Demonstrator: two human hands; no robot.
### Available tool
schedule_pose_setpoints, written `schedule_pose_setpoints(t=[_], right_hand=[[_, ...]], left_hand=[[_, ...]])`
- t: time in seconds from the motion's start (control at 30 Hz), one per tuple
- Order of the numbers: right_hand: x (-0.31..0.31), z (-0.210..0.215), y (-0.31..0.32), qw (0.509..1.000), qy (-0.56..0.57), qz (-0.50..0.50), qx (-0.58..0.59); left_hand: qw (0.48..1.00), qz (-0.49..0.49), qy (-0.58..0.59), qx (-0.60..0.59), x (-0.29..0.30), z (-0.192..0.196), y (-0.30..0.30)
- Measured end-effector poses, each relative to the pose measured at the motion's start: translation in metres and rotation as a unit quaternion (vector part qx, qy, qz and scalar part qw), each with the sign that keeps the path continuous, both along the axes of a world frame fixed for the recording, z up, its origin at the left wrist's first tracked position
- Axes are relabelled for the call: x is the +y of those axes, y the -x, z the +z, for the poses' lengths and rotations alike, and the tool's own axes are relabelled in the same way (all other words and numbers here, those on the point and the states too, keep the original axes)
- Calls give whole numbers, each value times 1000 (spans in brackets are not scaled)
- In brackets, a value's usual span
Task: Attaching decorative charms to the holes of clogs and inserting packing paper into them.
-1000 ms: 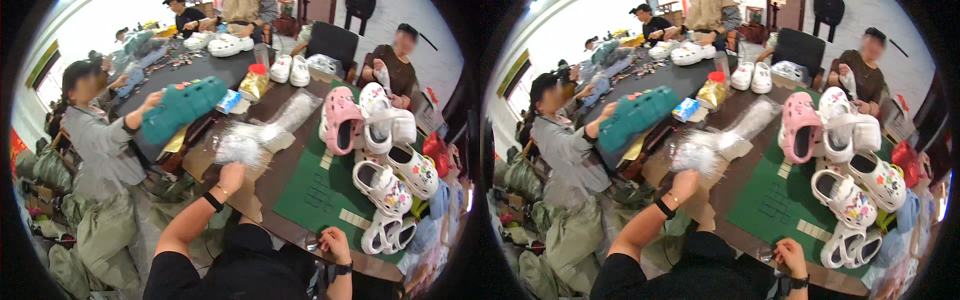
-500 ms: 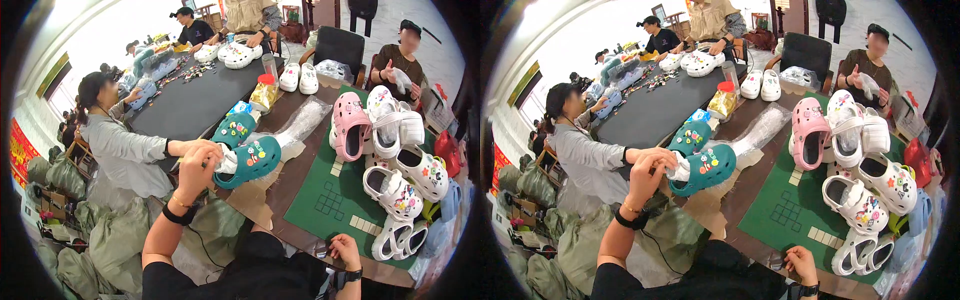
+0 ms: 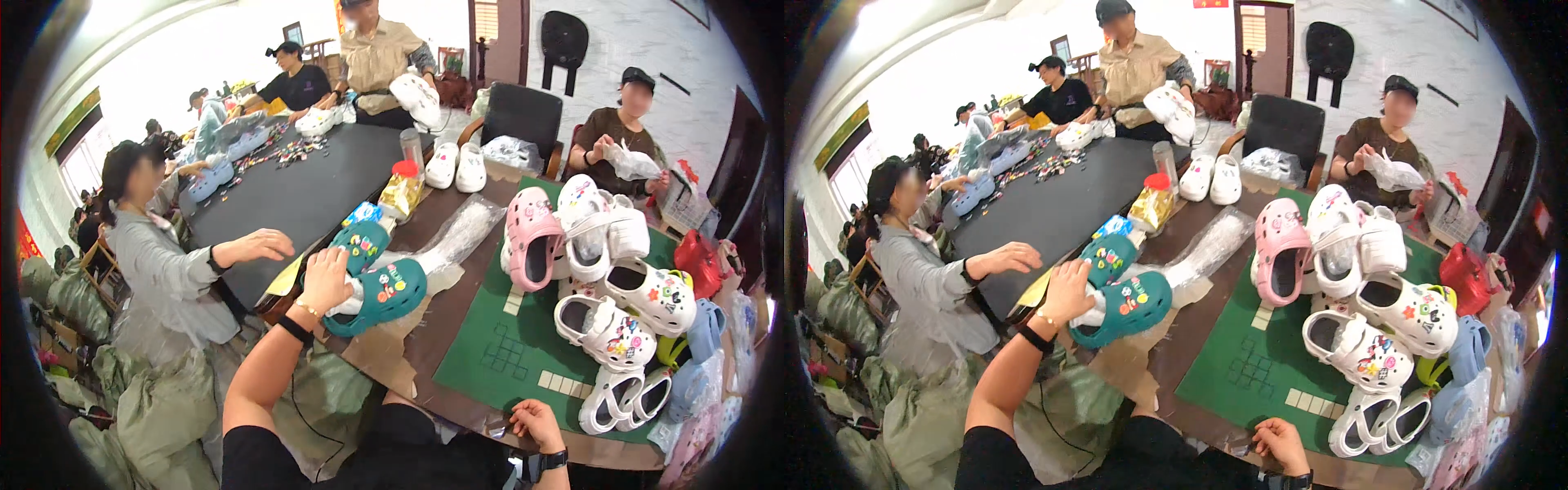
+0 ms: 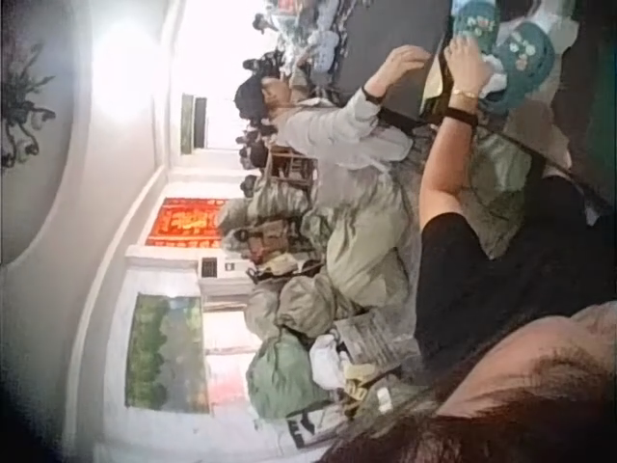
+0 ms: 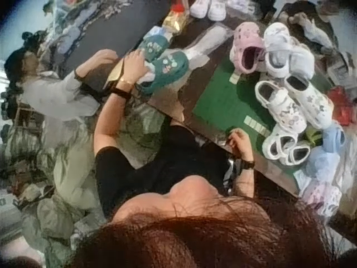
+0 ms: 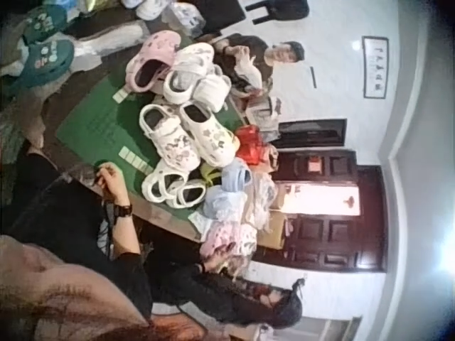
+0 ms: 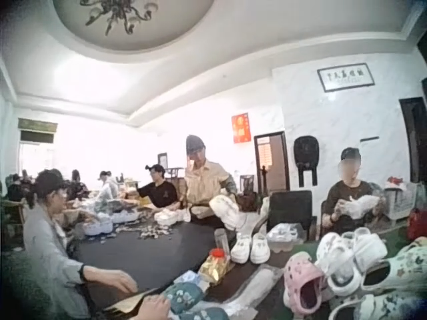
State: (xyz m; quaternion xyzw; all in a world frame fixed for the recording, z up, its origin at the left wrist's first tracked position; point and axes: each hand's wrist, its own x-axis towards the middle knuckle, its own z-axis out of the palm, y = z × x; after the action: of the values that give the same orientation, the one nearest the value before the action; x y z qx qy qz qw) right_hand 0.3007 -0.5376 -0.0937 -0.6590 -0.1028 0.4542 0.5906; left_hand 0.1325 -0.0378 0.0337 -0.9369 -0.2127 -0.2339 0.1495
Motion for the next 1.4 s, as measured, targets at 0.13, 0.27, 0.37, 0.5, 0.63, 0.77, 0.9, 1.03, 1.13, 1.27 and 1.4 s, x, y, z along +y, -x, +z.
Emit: schedule_pose_setpoints(t=[0.13, 0.27, 0.37, 0.5, 0.63, 0.77, 0.9, 1.03, 1.13, 1.27, 1.4], right_hand=[[-5, -1, -1, 1000, -1, -1, 10], [-3, -4, -2, 1000, -14, 24, 12], [-1, -9, -2, 999, -14, 45, 2], [2, -2, 0, 999, 1, 41, -6], [-1, -9, -1, 999, -8, 36, -7], [1, -5, 2, 999, -22, 23, -6], [1, -9, -1, 999, -21, 28, -5], [13, 19, 9, 998, 43, -3, -53], [18, 13, 25, 985, -86, -115, -97], [41, 36, 43, 943, -218, -153, -200], [44, 6, 13, 926, -20, -184, -329]], left_hand=[[975, 102, 149, 130, 1, -5, -16], [935, 189, 272, 122, 12, -13, -23], [944, 198, 256, 66, 29, -38, -19], [949, 174, 262, -6, 33, -59, -32], [952, 145, 254, -90, 32, -68, -36], [953, 45, 224, -201, 52, -63, -23], [929, -1, 322, -185, -3, 24, -19], [946, -95, 298, -86, -57, 60, -26], [935, -137, 327, 6, -121, 62, -49], [911, -131, 380, 93, -188, 4, -76], [882, -186, 422, 91, -221, -31, -80]])
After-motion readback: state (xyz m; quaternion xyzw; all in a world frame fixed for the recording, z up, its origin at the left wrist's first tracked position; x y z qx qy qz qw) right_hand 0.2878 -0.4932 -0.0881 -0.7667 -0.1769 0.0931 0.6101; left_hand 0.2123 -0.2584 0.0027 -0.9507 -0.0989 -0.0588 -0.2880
